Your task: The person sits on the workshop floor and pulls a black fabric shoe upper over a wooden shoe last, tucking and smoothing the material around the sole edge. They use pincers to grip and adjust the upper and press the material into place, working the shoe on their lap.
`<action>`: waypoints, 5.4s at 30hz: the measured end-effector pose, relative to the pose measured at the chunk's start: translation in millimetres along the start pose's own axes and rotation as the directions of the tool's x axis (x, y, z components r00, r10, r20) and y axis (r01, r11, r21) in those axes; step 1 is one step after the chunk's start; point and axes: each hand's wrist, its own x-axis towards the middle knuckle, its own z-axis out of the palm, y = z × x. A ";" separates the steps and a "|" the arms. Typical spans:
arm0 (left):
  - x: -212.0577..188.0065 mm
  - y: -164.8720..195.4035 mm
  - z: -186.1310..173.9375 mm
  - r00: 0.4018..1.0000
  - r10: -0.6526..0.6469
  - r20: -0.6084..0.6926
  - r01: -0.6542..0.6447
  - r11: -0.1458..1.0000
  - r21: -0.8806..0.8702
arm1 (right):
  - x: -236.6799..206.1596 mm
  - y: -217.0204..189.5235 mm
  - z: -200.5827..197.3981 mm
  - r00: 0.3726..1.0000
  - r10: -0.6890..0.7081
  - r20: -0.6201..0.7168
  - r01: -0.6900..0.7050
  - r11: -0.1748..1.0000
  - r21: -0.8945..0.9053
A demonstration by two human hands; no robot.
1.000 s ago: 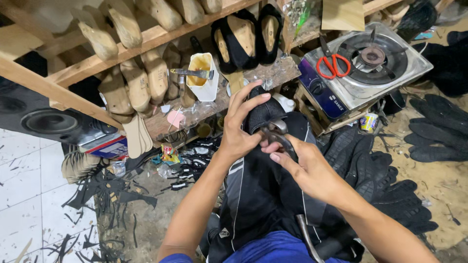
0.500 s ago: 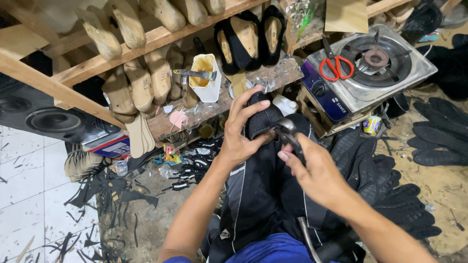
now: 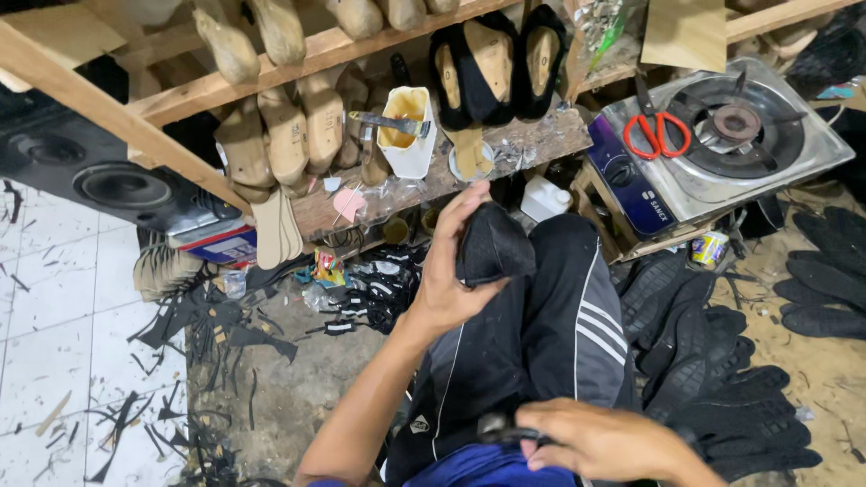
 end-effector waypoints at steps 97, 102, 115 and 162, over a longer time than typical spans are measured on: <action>-23.4 -32.5 39.3 0.906 -0.263 0.331 0.084 0.879 0.468 | -1.3 73.5 -59.4 0.748 0.498 -0.438 0.216 0.441 0.871; -15.8 -33.3 42.5 0.900 -0.285 0.331 0.112 0.883 0.456 | 31.7 89.7 -30.4 0.446 0.523 -0.727 -0.015 0.816 0.578; -58.4 -22.7 6.5 0.973 -0.210 0.095 0.164 0.921 0.353 | 39.8 89.8 -18.2 0.548 0.448 -0.707 0.308 0.677 0.668; -24.6 -36.7 27.4 0.838 -0.443 0.317 0.006 0.589 0.808 | 46.8 70.2 -28.5 0.546 -0.148 -0.825 -0.552 0.677 -0.486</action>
